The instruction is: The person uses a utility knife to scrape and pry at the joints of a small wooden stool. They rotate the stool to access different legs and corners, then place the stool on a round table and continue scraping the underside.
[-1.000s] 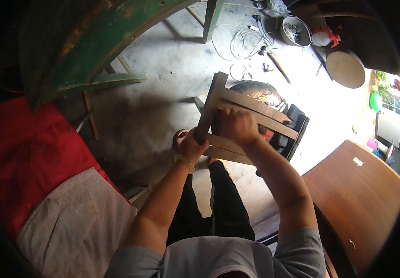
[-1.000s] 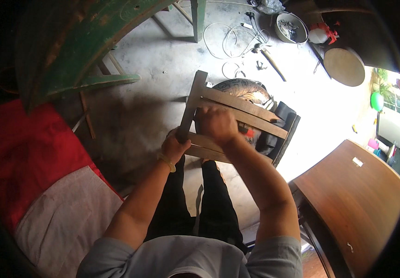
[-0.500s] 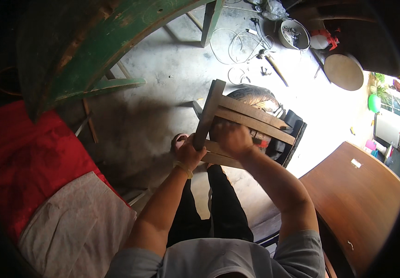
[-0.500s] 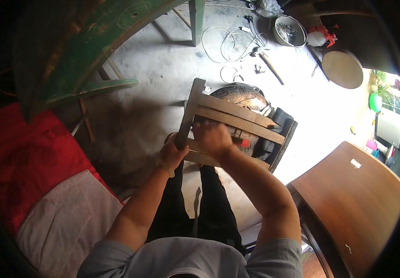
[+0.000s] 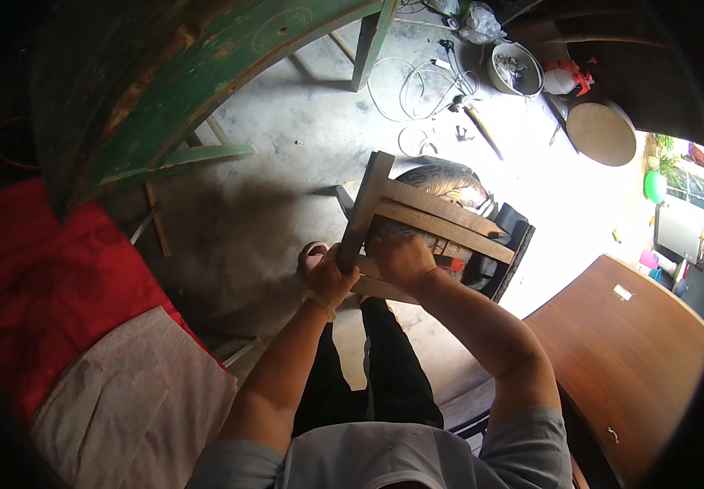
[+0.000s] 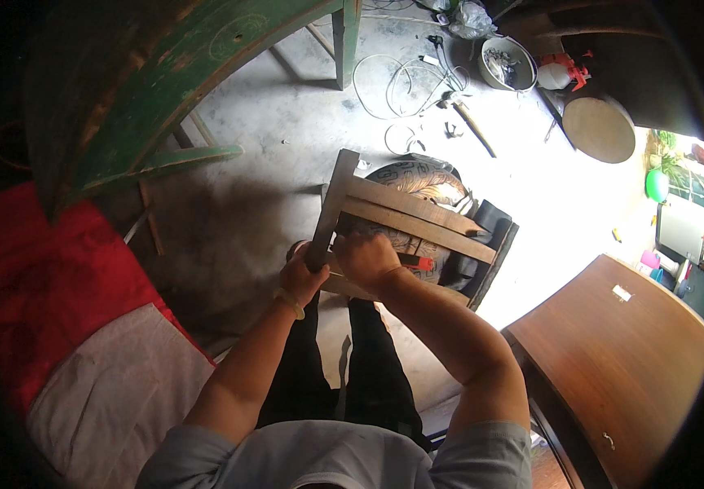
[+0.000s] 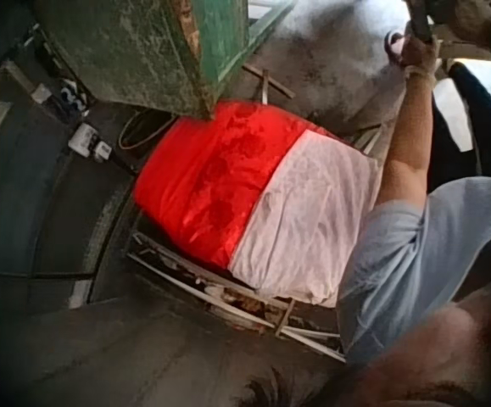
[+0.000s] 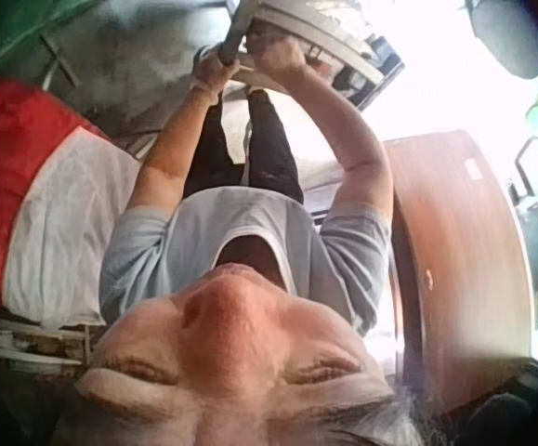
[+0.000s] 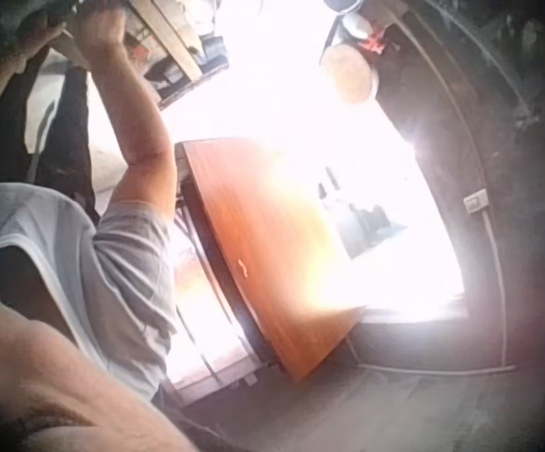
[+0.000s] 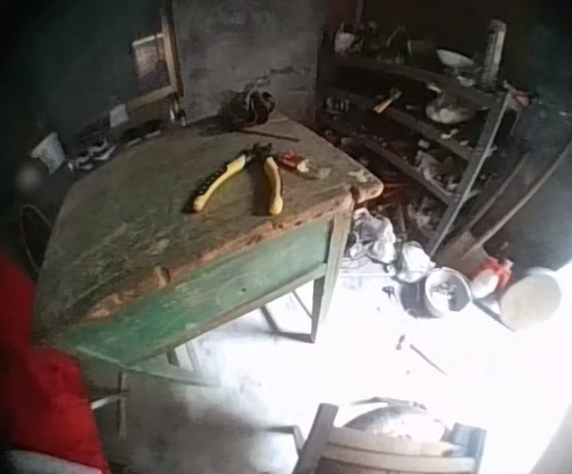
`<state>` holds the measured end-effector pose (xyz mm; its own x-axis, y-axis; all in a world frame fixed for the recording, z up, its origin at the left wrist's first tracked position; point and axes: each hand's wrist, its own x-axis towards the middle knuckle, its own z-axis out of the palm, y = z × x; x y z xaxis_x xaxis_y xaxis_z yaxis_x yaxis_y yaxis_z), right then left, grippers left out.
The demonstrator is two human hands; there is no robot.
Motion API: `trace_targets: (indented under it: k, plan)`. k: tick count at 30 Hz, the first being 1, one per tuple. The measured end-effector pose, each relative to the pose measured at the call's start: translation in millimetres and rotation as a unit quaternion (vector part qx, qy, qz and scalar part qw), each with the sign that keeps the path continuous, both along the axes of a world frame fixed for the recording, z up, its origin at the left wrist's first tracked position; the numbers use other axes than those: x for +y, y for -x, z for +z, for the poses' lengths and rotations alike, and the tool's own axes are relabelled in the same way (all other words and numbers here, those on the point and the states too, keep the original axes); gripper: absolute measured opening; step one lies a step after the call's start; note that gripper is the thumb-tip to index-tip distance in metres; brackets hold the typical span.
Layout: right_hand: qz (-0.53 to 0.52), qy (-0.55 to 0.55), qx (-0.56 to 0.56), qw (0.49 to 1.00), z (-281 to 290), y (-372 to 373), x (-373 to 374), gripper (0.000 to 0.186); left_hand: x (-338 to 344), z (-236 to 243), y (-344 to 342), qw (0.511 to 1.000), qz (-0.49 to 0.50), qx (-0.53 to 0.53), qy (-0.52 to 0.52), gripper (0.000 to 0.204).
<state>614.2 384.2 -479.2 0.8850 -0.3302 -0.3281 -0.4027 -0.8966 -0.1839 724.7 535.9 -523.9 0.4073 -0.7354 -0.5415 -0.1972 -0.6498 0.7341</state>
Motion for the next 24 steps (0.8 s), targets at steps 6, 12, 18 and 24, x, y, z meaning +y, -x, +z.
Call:
trace_targets:
  k: [6,12,18,24]
  plan:
    - [-0.022,0.204,-0.092,0.974,-15.0,-0.8,-57.3,0.017,-1.0,-5.9,2.2,1.000,0.003,-0.025,0.014,0.047]
    - [0.024,0.107,-0.094,0.989,-1.7,2.8,-15.7,0.022,-2.6,-1.0,-2.7,1.000,-0.003,-0.016,0.005,0.050]
    - [-0.014,0.152,-0.004,0.988,-27.5,-4.9,-73.9,0.022,-2.0,-12.1,4.3,0.998,0.005,-0.047,0.042,0.047]
    - [-0.016,0.099,-0.026,0.995,9.0,-5.5,-29.5,0.020,-4.5,-0.6,0.5,0.999,0.009,-0.038,0.014,0.047]
